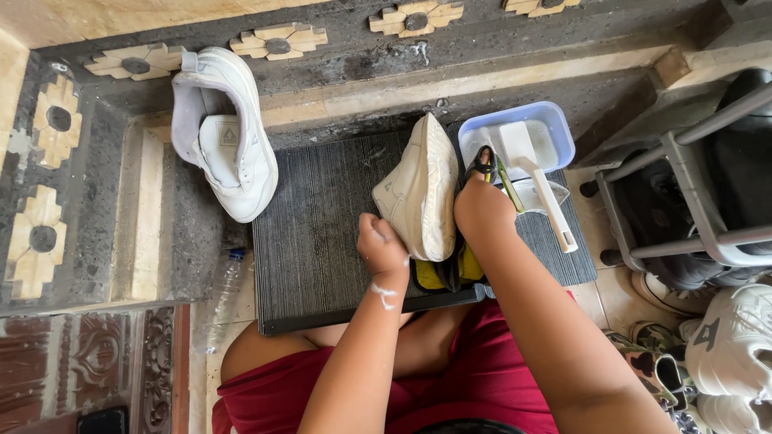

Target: The person scrubs a white sneaker with a brush and soapy water, then wipes it with a cloth. They rotate the shoe to clean the sole and sides, then place it on a mat.

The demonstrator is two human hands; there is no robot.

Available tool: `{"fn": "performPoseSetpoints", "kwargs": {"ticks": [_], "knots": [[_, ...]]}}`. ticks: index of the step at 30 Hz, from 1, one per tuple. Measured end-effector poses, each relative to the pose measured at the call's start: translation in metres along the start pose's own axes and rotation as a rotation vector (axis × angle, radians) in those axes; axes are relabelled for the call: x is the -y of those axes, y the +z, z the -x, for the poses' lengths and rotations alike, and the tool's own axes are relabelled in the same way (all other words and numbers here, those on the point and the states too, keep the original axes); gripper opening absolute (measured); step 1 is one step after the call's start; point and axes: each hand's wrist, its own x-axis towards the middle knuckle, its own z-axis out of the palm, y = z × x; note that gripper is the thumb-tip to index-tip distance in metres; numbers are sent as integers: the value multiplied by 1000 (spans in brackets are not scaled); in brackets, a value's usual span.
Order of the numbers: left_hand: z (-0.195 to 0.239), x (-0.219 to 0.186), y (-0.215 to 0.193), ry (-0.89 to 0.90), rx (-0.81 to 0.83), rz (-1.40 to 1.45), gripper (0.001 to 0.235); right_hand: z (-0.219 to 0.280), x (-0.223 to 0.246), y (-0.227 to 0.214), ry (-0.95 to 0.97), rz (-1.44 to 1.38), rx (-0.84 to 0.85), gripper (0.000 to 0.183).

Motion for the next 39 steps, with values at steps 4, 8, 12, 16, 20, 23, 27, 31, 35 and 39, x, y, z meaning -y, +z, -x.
{"fn": "performPoseSetpoints", "kwargs": {"ticks": [4, 8, 12, 16, 20, 23, 27, 31, 35, 39], "knots": [[-1, -1, -1, 7, 16, -14, 13, 35, 5, -35, -28, 14, 32, 55], [1, -7, -3, 29, 14, -28, 11, 75, 12, -74, -50, -90, 68, 57], [0, 3, 3, 6, 18, -17, 13, 86, 7, -61, -56, -127, 93, 56], [0, 6, 4, 34, -20, -38, 12, 104, 7, -65, -50, -165, 135, 54], [-6, 12, 1, -20, -67, 15, 15, 114, 9, -79, -91, -264, 169, 52], [-20, 26, 4, -177, -139, 160, 26, 100, 3, -74, -83, -387, 108, 47], [-71, -42, -49, -901, -15, 441, 64, 73, -1, -66, -92, -701, 56, 34], [-104, -28, -79, -845, -4, 422, 55, 29, 13, -62, 8, -821, 88, 31], [-110, -67, -107, -674, 195, 261, 48, -2, 41, -80, 184, -994, 211, 28], [-111, -63, -100, -751, 208, 320, 64, -20, 61, -83, 139, -874, 290, 43]]}}
